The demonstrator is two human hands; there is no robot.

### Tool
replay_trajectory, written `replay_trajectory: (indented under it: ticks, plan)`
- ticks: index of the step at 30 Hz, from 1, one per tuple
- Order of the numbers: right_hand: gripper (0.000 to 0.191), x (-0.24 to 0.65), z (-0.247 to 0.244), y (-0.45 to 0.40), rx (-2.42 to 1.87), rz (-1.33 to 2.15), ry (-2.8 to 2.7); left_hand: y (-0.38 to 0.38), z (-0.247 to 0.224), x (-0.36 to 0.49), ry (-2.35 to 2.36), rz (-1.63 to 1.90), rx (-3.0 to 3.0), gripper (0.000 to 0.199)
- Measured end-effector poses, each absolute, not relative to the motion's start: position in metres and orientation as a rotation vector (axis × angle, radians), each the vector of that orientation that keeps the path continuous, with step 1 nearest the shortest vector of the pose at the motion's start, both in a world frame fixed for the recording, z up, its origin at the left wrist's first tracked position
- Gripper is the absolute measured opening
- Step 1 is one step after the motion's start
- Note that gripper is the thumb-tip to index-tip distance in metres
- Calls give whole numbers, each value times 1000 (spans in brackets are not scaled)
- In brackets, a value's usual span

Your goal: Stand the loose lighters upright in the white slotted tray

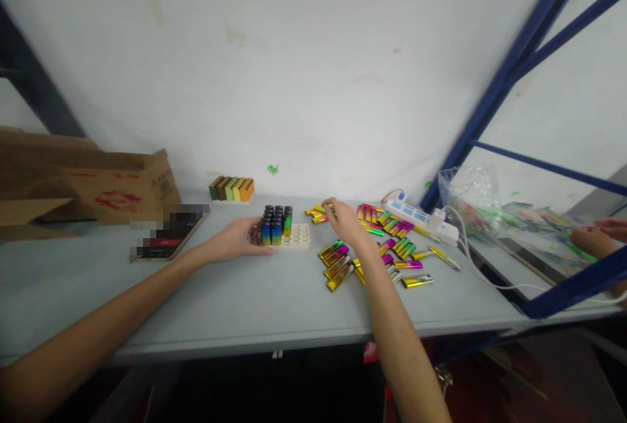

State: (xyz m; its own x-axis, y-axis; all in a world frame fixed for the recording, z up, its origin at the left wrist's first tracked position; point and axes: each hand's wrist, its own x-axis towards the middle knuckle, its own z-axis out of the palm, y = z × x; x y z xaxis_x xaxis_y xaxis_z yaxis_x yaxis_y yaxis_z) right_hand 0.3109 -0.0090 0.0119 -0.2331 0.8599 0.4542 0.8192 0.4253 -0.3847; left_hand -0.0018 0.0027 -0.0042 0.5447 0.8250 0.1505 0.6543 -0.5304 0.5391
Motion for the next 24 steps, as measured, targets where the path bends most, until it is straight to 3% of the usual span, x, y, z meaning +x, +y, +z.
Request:
replay_trajectory:
  ticks: [8,20,24]
  plan:
    - [42,294,16,-12,-1226,466,-1846,2,-3,-1,1185,535,2347,59]
    - [41,271,5,-15,-945,1146,-1630,1,-2,-1,1176,562,2339,57]
    - [41,260,7,-21,-922,1228,-1582,-1,-2,-1,1173,584,2345,56]
